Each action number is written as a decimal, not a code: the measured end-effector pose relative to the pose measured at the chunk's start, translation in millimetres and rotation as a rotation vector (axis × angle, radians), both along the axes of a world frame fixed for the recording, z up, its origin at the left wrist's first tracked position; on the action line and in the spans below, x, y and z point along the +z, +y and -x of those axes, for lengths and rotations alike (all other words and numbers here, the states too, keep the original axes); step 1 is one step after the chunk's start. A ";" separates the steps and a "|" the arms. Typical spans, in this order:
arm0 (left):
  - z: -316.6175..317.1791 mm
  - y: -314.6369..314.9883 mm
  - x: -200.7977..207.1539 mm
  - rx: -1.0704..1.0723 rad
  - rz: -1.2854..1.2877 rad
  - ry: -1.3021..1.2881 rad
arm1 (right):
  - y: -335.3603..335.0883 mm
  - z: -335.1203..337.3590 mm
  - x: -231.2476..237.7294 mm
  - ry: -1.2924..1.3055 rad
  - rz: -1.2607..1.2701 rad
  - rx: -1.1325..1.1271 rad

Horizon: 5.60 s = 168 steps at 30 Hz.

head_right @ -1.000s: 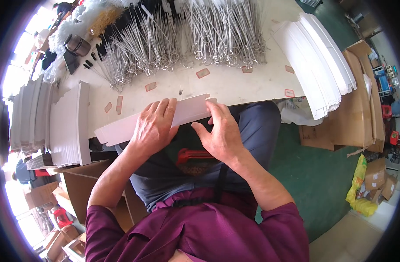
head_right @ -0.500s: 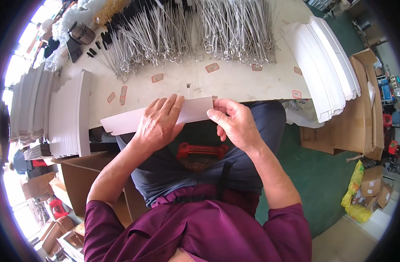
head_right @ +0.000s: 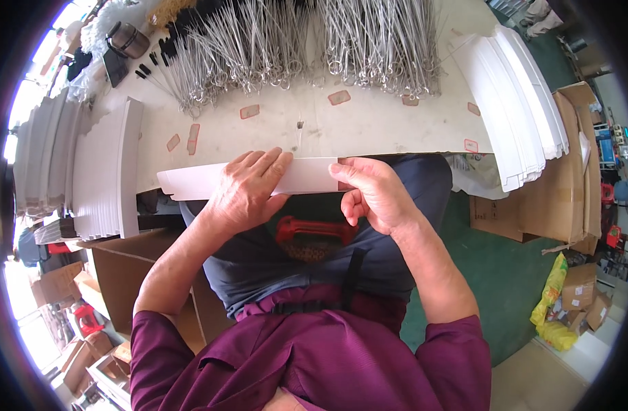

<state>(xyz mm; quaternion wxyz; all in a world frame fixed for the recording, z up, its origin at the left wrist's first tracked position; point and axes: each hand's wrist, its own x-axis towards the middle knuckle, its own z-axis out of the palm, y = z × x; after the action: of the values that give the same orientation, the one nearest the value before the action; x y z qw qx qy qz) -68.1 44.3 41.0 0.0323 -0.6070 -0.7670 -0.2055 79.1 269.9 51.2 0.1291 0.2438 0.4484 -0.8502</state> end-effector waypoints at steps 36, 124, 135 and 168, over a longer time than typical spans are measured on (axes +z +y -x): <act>48.2 -33.3 9.1 0.268 0.118 -0.026 | 6.2 58.8 -2.2 0.765 -1.895 0.383; -67.3 -39.5 -23.0 0.393 0.083 -0.834 | -115.6 -16.4 -57.0 0.266 -0.434 -0.256; -81.0 -39.2 -24.4 0.507 0.076 -0.752 | -101.8 -11.6 -56.2 0.589 -1.077 -0.068; -78.6 -49.2 -29.6 0.432 0.019 -0.593 | -106.8 -8.9 -55.2 0.112 -0.477 -0.130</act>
<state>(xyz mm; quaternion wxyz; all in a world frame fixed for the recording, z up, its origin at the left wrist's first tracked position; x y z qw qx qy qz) 10.4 -4.9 11.4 -0.1544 -0.3455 -0.8553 -0.3539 88.0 163.1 -4.0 -0.0123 0.2481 0.6263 -0.7390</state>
